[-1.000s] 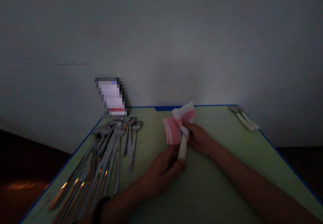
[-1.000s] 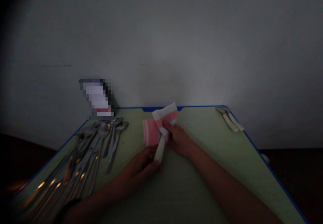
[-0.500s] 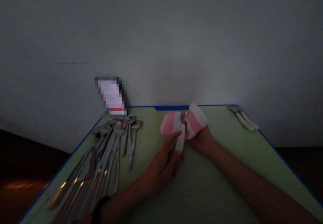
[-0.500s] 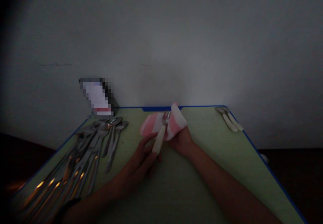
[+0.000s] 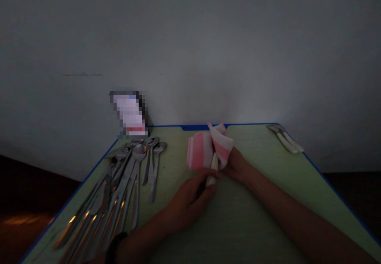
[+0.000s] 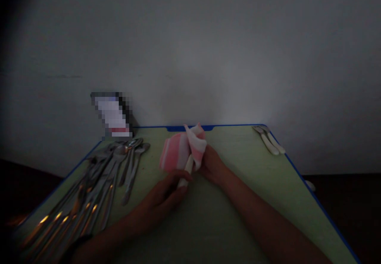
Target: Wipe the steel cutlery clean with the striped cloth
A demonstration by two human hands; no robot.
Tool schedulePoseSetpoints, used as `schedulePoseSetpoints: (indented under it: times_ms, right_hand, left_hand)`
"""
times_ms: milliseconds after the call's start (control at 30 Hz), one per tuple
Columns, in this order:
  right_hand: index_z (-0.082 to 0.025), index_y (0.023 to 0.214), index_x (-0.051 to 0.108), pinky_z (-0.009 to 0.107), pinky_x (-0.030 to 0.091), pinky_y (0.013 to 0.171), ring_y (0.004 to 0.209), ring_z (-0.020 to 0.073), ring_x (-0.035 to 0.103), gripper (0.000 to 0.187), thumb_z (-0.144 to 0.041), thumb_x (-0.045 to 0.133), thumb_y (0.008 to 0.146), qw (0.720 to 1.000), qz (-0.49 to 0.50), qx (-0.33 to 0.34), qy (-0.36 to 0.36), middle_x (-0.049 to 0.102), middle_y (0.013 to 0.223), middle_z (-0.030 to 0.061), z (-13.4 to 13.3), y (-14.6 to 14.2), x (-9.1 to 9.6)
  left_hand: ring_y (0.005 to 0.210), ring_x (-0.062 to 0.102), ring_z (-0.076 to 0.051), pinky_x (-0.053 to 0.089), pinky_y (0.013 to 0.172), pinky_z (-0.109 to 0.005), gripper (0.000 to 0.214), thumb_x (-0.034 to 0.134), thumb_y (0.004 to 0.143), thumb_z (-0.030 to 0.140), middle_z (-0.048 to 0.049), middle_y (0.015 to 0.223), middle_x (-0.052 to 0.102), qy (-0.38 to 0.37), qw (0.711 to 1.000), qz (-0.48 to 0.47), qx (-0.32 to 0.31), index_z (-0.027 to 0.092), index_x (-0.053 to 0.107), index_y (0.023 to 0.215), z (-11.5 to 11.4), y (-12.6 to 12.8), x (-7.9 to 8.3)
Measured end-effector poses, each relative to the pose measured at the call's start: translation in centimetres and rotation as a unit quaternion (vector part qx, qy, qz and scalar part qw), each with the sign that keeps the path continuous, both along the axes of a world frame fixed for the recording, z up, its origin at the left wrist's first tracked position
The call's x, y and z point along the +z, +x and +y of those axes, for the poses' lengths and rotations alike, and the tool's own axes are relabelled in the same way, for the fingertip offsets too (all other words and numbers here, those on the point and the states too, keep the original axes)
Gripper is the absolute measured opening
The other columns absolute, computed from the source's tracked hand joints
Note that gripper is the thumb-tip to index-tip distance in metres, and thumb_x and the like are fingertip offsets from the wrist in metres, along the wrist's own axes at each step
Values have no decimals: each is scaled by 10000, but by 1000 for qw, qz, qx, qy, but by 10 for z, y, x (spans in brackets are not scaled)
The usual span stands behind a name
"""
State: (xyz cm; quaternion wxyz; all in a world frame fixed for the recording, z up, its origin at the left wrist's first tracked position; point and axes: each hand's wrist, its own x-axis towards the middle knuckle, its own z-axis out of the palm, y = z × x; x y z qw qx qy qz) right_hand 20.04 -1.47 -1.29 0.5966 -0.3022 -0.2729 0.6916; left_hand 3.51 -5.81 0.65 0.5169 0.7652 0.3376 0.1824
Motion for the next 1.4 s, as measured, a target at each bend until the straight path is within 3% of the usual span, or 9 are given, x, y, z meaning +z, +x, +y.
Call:
schedulePoseSetpoints:
  times_ms: [167,433,667,933,1133,1400]
  right_hand:
    - [-190,754,633,251,424,565,564,119,513,124,-199,665,635,1000,-8,13,-11,619,671,-12,-2,1,-6]
    - [-187,686,612,303,451,683,641,154,559,81,-265,588,688,999,21,16,-26,613,627,-6,2,0,-8]
    - [-202,777,634,302,467,717,673,157,573,215,-396,551,740,995,93,40,-7,631,686,-8,2,1,0]
    - [-178,775,642,265,450,652,631,132,549,191,-348,629,689,996,60,50,-49,635,681,-12,-1,2,-1]
    - [-178,826,634,252,401,535,545,123,525,202,-296,671,667,997,-46,56,-16,628,651,-9,-4,4,-5]
    - [-176,850,628,258,415,565,604,137,558,243,-351,661,685,997,-28,67,-14,646,682,7,-6,2,-4]
  left_hand:
    - [626,413,-115,338,562,-222,194,399,902,285,43,697,432,30,999,11,-11,227,476,1069,0,0,4]
    - [595,433,-110,344,542,-216,231,356,921,326,51,661,436,-4,1000,3,3,240,458,1111,-1,0,-2]
    - [568,399,-98,312,516,-206,235,392,910,312,62,641,401,19,1000,14,9,236,458,1122,-1,3,-3]
    - [575,396,-95,314,531,-205,232,425,894,304,64,648,396,47,999,24,8,246,480,1112,-2,3,-3]
    - [557,388,-93,300,514,-204,223,427,888,306,65,625,389,50,998,30,-8,219,496,1082,-2,2,-3]
    - [558,386,-92,305,519,-201,204,428,882,279,67,616,381,52,998,28,-6,213,507,1058,-3,3,1]
